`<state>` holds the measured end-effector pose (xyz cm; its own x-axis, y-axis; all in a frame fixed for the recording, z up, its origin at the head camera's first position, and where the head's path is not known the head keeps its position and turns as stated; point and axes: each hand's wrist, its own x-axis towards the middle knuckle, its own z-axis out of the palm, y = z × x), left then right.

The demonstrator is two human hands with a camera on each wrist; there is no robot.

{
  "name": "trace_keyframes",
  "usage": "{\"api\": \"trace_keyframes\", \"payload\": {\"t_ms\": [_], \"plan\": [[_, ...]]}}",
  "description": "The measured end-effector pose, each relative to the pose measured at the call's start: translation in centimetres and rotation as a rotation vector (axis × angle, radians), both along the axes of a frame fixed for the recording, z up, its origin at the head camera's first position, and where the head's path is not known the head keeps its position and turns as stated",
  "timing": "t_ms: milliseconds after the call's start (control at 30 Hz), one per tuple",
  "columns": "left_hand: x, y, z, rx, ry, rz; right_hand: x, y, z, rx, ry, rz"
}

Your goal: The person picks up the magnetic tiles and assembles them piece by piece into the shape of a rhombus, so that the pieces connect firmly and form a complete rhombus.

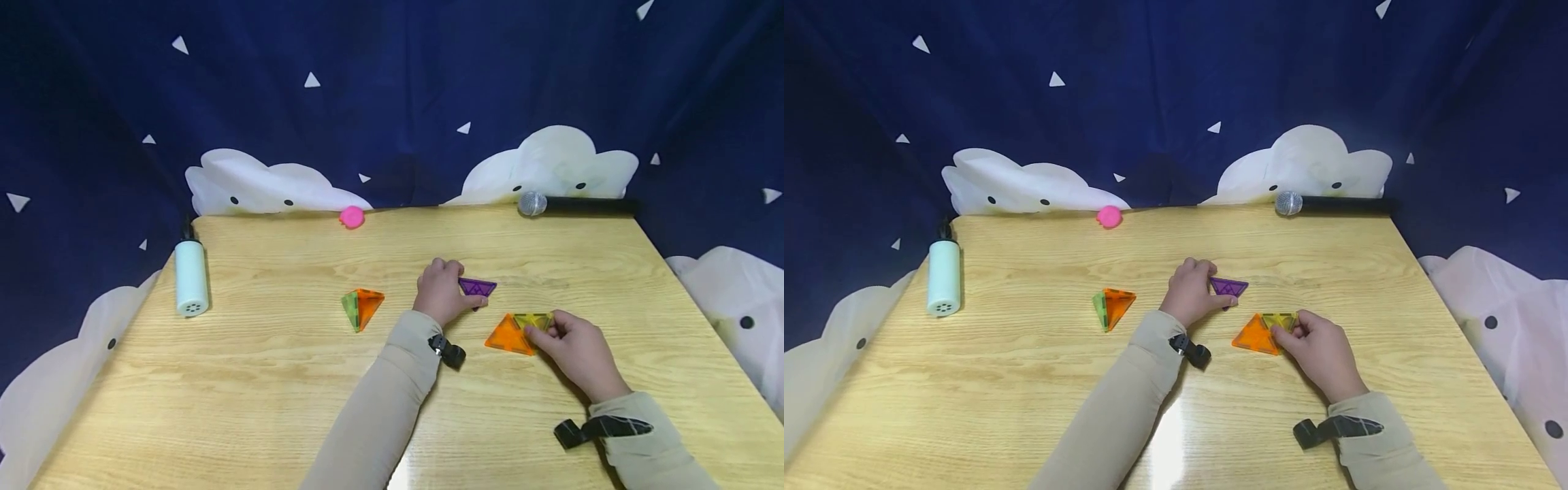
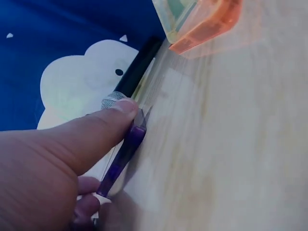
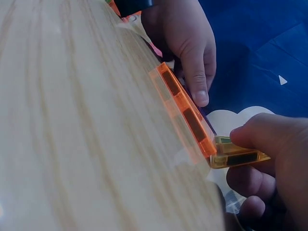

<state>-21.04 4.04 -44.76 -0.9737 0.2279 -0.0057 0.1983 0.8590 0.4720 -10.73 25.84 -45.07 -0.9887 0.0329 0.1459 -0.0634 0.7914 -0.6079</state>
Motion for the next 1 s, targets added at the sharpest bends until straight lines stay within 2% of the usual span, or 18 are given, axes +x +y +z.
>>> {"api": "trace_keyframes", "payload": {"t_ms": [133, 267, 567, 1000], "plan": [[0.6, -0.1, 0.2, -0.064, 0.008, 0.056, 0.1, 0.0, 0.1, -0.003, 0.006, 0.009], [0.9, -0.4, 0.2, -0.084, 0.019, 0.067, 0.0, 0.1, 0.0, -0.005, 0.011, 0.006], [1.7, -1.1, 0.5, -0.051, -0.009, 0.043, 0.0, 0.1, -0.1, 0.004, 0.014, 0.012], [2.8, -1.6, 0.6, -0.064, 0.005, -0.013, 0.1, 0.1, -0.2, 0.005, 0.022, 0.028]]}}
